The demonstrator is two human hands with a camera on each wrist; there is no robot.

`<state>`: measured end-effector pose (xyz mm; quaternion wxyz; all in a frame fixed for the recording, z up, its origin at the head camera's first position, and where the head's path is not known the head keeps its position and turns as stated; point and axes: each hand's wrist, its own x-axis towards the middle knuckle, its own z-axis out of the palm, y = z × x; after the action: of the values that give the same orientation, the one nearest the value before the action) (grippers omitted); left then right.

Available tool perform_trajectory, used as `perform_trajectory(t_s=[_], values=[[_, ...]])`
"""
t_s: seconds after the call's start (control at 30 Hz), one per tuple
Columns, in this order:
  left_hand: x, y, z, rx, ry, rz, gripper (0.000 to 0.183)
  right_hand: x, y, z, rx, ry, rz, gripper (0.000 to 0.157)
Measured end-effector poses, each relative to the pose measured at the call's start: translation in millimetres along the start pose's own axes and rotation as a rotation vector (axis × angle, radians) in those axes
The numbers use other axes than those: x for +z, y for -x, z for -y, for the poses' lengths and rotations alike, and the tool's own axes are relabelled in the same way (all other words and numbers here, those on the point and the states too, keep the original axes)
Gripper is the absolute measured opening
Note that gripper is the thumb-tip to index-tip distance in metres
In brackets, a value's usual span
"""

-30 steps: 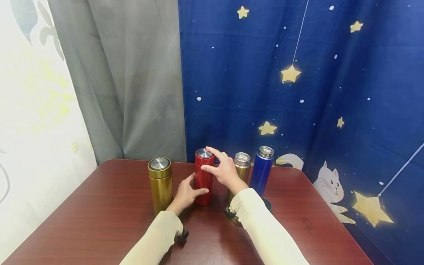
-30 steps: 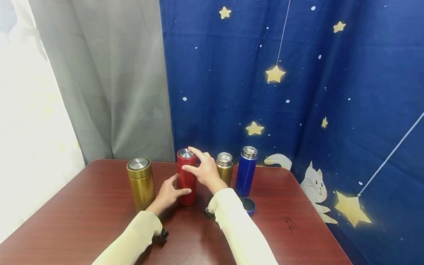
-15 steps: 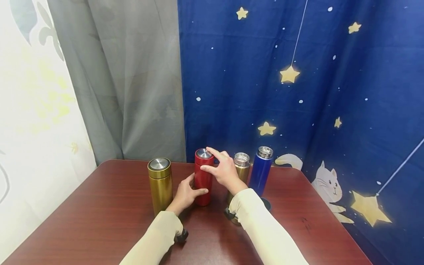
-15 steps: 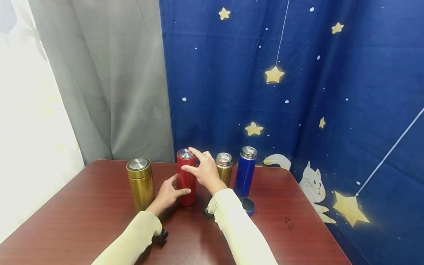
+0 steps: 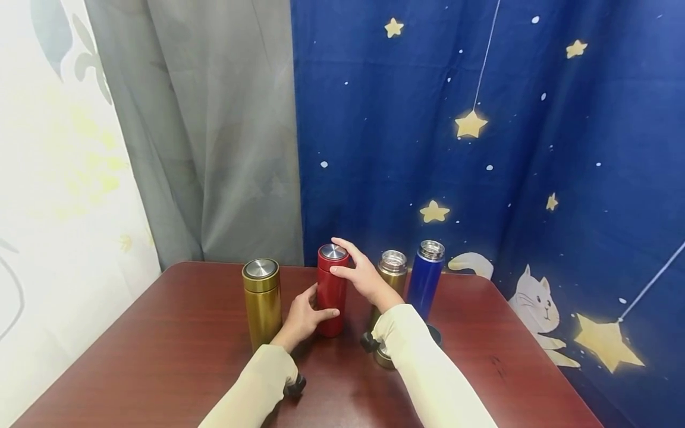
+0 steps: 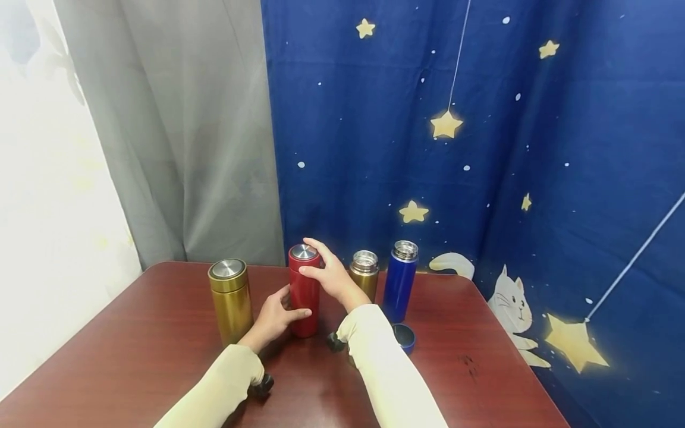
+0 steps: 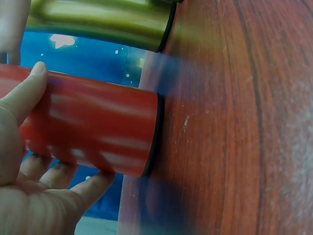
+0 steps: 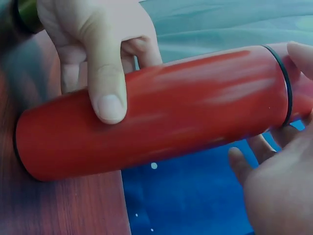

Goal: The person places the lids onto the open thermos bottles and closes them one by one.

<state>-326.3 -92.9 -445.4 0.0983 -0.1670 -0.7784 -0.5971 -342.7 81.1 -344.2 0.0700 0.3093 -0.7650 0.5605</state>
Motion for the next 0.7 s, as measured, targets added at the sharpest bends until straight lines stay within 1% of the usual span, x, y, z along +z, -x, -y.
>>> perform_trajectory(t_s=[0.07,0.2,0.4,0.47,0.7], values=[[0.1,-0.6,-0.6,0.002,-0.007,0.002,0.075,-1.7,-0.8,0.4,-0.003,0.029,-0.013,0.063],[0.5,-1.3,-1.2,0.007,-0.012,-0.001,0.074,-1.2,-1.0,2.4,0.0,0.12,-0.076,0.06],[1.0,-1.6,-2.7,0.017,-0.017,-0.014,0.072,6.8,2.5,5.1,0.052,0.288,-0.207,0.061],[1.3,-1.8,-2.8,0.019,-0.021,-0.016,0.072,9.7,4.2,5.9,0.063,0.317,-0.249,0.062],[1.9,0.0,-3.0,0.029,-0.035,-0.018,0.071,21.6,6.3,5.8,0.039,0.439,-0.391,0.062]])
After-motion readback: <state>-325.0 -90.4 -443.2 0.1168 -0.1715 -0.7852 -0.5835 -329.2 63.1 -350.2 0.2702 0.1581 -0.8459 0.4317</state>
